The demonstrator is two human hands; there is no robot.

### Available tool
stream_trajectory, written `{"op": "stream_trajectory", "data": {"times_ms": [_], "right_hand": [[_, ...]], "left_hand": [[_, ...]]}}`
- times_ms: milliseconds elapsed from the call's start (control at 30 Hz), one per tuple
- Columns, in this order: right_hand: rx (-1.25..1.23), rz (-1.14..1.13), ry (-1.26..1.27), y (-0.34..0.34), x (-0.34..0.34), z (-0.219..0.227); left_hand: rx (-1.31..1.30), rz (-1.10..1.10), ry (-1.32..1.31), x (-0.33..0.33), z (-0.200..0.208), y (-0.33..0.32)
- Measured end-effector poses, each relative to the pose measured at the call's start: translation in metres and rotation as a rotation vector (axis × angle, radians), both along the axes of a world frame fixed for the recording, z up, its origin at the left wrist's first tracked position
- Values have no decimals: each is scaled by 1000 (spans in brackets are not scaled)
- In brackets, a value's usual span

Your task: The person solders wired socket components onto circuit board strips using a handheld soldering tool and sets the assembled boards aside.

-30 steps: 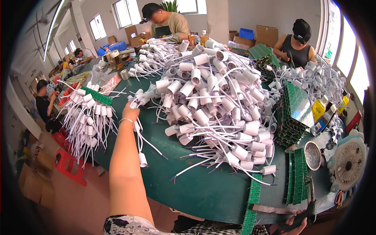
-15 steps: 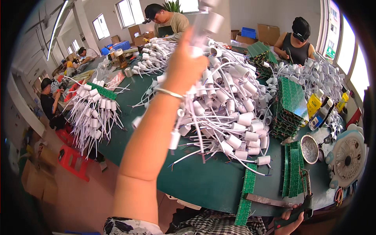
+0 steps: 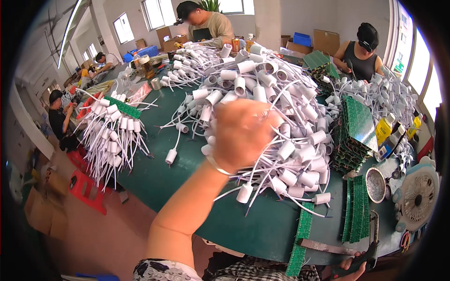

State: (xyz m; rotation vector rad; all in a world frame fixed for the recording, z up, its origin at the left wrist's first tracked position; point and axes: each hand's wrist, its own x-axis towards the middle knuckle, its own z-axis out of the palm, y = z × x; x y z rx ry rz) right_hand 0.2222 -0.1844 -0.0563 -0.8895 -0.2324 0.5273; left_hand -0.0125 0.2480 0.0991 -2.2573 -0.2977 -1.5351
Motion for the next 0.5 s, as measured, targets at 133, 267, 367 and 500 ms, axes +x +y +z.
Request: {"op": "stream_trajectory", "data": {"times_ms": [133,267,367,500], "right_hand": [[15,-31,92,-8,-1,-8],[91,136,135,-22,10,-21],[69,45,89,-5,0,-3],[27,40,79,-5,0,0]], "left_hand": [[-463,642,-250,-131,-59,129],[-1254,1108,295,-183,-106,180],[-1403,974,324,-178,-104,201],[-1290,1193,495,-147,-103,214]]}}
